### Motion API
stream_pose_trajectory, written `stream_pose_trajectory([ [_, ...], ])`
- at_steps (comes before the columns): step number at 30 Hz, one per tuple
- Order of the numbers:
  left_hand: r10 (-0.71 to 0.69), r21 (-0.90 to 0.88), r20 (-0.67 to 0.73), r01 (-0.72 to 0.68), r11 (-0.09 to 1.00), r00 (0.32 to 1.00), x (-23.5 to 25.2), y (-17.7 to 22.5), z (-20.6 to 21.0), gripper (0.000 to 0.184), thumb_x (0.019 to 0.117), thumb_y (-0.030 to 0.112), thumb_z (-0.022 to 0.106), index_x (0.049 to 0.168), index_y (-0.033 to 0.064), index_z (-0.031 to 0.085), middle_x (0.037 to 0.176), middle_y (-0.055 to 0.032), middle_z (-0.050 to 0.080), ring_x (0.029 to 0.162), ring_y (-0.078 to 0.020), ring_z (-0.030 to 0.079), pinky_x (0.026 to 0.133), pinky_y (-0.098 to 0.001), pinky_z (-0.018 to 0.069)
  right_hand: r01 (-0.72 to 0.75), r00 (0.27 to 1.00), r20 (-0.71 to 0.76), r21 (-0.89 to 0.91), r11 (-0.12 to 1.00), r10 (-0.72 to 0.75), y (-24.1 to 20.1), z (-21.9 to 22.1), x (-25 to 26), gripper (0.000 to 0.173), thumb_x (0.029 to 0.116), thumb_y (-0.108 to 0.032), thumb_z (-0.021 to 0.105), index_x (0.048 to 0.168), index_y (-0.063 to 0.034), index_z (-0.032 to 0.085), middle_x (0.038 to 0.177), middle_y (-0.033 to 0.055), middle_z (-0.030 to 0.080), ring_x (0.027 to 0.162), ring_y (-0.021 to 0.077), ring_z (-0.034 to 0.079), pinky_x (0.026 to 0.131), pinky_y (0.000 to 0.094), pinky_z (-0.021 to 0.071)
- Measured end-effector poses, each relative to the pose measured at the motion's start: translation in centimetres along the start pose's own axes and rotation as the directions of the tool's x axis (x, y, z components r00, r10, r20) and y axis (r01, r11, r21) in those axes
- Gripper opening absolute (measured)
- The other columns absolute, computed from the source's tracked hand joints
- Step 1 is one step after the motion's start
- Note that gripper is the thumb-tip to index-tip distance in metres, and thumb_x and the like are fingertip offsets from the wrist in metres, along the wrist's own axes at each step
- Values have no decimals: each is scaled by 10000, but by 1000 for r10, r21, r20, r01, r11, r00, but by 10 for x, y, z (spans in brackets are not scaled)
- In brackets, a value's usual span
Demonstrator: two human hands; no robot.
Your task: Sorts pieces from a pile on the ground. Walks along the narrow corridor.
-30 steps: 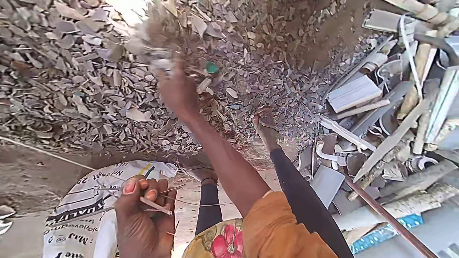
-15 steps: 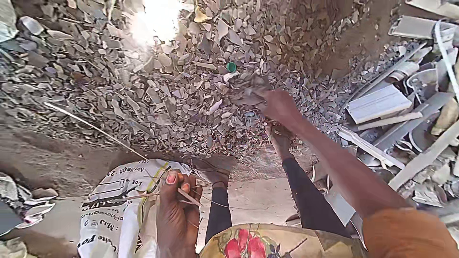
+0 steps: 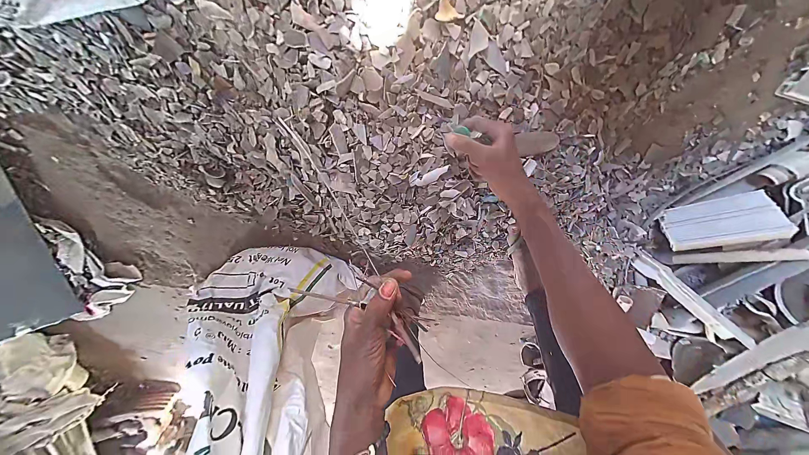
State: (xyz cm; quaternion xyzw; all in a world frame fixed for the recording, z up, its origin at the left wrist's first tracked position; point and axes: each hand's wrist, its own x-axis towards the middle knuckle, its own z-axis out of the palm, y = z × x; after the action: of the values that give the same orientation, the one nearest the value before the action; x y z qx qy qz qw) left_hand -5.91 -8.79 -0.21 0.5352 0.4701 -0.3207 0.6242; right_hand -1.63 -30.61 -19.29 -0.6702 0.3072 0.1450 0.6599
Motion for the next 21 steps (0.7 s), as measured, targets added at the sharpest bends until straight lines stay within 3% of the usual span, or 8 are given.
stream_pose_trajectory([
  [1, 12, -20, -7, -12, 1000, 1000, 0, 1, -2, 282, 1040, 128, 457, 877, 103, 685, 767, -4, 709, 506, 11, 564, 437, -122, 456, -39, 995, 103, 298, 954, 8, 1, -3, -14, 56, 950, -138, 622, 952, -106, 668, 545, -77, 436, 402, 2, 350, 379, 177, 315],
  [3, 37, -63, -16, -38, 997, 999, 0, 3, -8, 305, 1041, 144, 446, 822, 122, 658, 715, -7, 705, 513, -4, 599, 447, -133, 482, -186, 920, 384, 604, 775, -79, 9, -19, -36, 135, 908, -262, 568, 874, -212, 688, 605, -122, 545, 428, -30, 406, 386, 153, 318],
  [6, 51, -115, -31, -54, 992, 998, 0, 6, -19, 292, 1050, 149, 446, 839, 123, 647, 688, 0, 684, 509, -10, 595, 454, -134, 487, -260, 777, 581, 648, 716, -243, 22, -44, -47, 298, 917, -477, 618, 974, -211, 739, 920, -18, 711, 611, 34, 584, 464, 171, 415],
  [9, 55, -165, -42, -61, 984, 998, 0, 8, -29, 285, 1049, 131, 447, 850, 118, 650, 694, -10, 694, 501, -16, 593, 454, -141, 490, -193, 779, 579, 586, 787, -241, 8, -63, -52, 320, 923, -467, 618, 1044, -200, 745, 1015, 26, 717, 638, 58, 614, 472, 179, 456],
  [12, 54, -188, -42, -61, 980, 998, -1, 9, -39, 283, 1046, 140, 454, 854, 125, 662, 708, -6, 702, 513, -17, 603, 463, -144, 499, -104, 820, 549, 424, 900, -163, -7, -71, -53, 310, 967, -411, 602, 1111, -212, 792, 970, -27, 749, 610, 0, 580, 480, 147, 430],
  [15, 43, -201, -61, -54, 978, 997, 0, 13, -46, 295, 1045, 138, 451, 836, 124, 659, 704, -8, 698, 504, -10, 588, 457, -140, 486, -69, 965, 255, 44, 997, 55, -18, -35, -57, 250, 1011, -261, 590, 821, -146, 705, 586, -96, 567, 423, -25, 425, 382, 156, 347],
  [18, 63, -254, -44, -73, 964, 997, -2, 19, -52, 287, 1035, 119, 464, 835, 113, 670, 704, -18, 698, 505, -12, 589, 453, -139, 481, -36, 956, 195, -668, 743, 221, -19, 13, -59, 360, 1030, -228, 640, 1363, -93, 617, 816, 173, 665, 645, 310, 610, 611, 511, 508],
  [21, 73, -302, -37, -81, 950, 997, -4, 26, -62, 277, 1035, 103, 464, 840, 106, 659, 707, -19, 697, 498, -10, 572, 450, -132, 461, 252, 863, 402, -868, 428, 307, -2, 39, -70, 523, 1033, -200, 605, 1544, -216, 492, 840, 245, 695, 783, 480, 678, 686, 642, 502],
])
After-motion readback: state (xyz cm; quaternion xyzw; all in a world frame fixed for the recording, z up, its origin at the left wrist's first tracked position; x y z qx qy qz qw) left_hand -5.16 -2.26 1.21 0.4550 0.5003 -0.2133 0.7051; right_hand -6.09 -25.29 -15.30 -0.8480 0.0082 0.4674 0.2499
